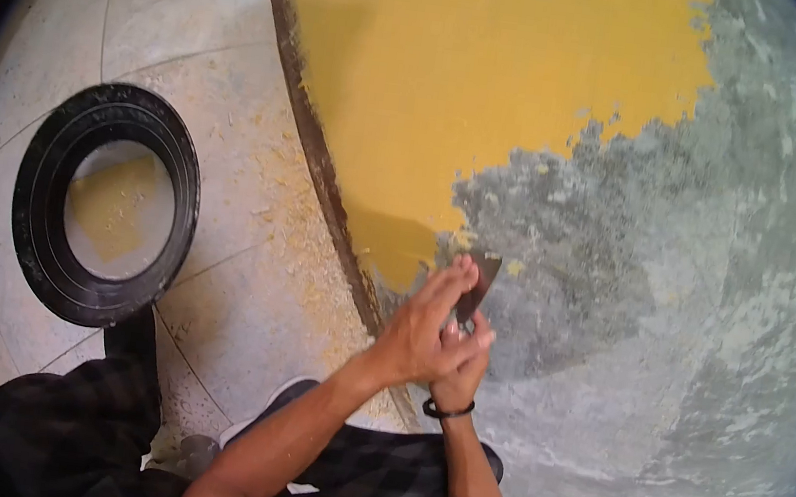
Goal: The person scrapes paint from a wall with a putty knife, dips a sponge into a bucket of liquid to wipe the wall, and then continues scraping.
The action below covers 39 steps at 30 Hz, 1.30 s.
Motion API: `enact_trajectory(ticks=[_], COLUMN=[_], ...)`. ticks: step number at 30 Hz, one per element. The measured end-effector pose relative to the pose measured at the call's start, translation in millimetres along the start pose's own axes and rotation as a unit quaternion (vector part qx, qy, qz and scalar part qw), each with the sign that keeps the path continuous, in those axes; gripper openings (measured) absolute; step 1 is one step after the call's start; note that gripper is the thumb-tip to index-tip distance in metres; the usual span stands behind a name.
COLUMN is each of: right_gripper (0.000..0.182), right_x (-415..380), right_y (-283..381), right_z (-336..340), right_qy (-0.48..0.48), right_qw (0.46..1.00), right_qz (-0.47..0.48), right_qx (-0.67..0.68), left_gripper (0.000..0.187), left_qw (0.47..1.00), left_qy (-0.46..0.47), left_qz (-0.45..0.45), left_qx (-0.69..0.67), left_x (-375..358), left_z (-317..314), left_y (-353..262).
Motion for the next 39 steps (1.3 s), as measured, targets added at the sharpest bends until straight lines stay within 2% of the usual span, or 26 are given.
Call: enact_trajectory(ticks=[1,3,5,7,9,10,12,13,14,15,17,18,21,23,25,26,27,29,30,31,34,35,37,38,39], right_gripper=[0.038,0.036,0.034,0.034,0.033,0.033,0.034,0.034,0.035,0.035,0.036,0.036,0.037,0.037,0.037,0.036,0.036,0.035,0.035,0.035,0.039,0.039,0.039,0.041,0.041], right_x=[2,11,14,2,-6,4,13,11,11,5,-4,-2,17,10,0,1,15,24,20,12,2,15,22,25,15], right_y=[-1,-7,-7,0,-4,-2,2,4,8,7,20,-8,6,1,15,-22,-13,1,6,1,19,21,9,12,12], right_z=[1,8,8,7,13,10,10,11,1,2,5,21,10,9,9,30,24,16,9,10,9,6,14,9,11], right_qy=[-0.020,-0.024,0.005,0.015,0.002,0.008,0.006,0.002,0.008,0.008,0.009,0.016,0.014,0.016,0.001,-0.004,0.001,0.026,0.012,0.009,-0.006,-0.001,-0.010,-0.016,-0.017], right_qw=[0.999,0.999,0.997,0.997,1.000,1.000,0.998,0.994,0.996,0.996,0.995,0.993,0.992,0.993,0.992,0.993,0.992,0.993,0.994,0.994,0.994,0.993,0.993,0.997,0.997], right_qz=[-0.001,-0.014,-0.014,-0.011,-0.014,-0.009,-0.009,-0.016,-0.067,-0.070,0.050,-0.013,-0.058,-0.050,0.007,0.079,0.089,-0.012,-0.077,-0.083,0.064,0.076,0.018,0.045,0.033], right_qx=[0.046,0.020,-0.074,-0.076,0.025,0.025,-0.061,-0.105,-0.056,-0.053,-0.080,-0.114,-0.114,-0.108,-0.123,-0.087,-0.086,-0.113,-0.077,-0.078,-0.089,-0.085,-0.115,-0.066,-0.069], left_gripper=[0.070,0.072,0.072,0.073,0.072,0.072,0.073,0.073,0.074,0.074,0.074,0.074,0.080,0.081,0.074,0.074,0.075,0.078,0.081,0.081,0.085,0.085,0.086,0.088,0.088], left_qw=[1.000,1.000,1.000,1.000,1.000,1.000,1.000,1.000,1.000,1.000,1.000,1.000,0.999,1.000,1.000,0.999,0.999,0.999,1.000,1.000,1.000,1.000,0.999,1.000,1.000], left_qy=[0.002,-0.002,-0.008,-0.017,0.010,0.010,-0.008,-0.025,-0.011,-0.008,0.006,0.002,-0.021,-0.005,-0.004,-0.015,-0.029,-0.029,-0.012,-0.006,0.007,-0.003,-0.020,0.003,0.010], left_qz=[-0.007,-0.001,0.011,0.011,-0.007,-0.003,-0.004,-0.005,0.006,0.007,-0.019,-0.018,-0.006,0.011,-0.014,-0.024,-0.031,-0.022,-0.006,-0.002,-0.007,-0.015,-0.010,0.009,0.018], left_qx=[-0.004,-0.010,-0.018,-0.020,-0.020,-0.002,0.007,0.019,0.018,0.020,0.006,0.017,0.023,0.009,0.013,0.020,0.031,0.037,0.029,0.027,-0.007,-0.002,0.030,0.015,0.012], left_x=[3,11,13,6,-1,1,8,10,12,8,2,1,13,7,6,17,24,17,18,12,7,15,16,21,12], left_z=[1,1,4,2,-3,-7,-4,0,2,1,-2,-5,0,-1,3,9,12,4,4,2,-1,0,0,1,-3], left_y=[-2,3,4,2,-5,-6,-6,-8,-6,-6,-11,-12,-5,-4,-13,-12,-12,-13,-10,-11,-16,-13,-10,-7,-6])
Point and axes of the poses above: each hand's wrist, its own x-axis towards the middle knuckle, its own z-axis out of the back of the hand, y = z × x, the point moved 8 cm from there along x, towards the middle knuckle, and after that the axes turned 10 degrees about x, right-handed, at the moved point
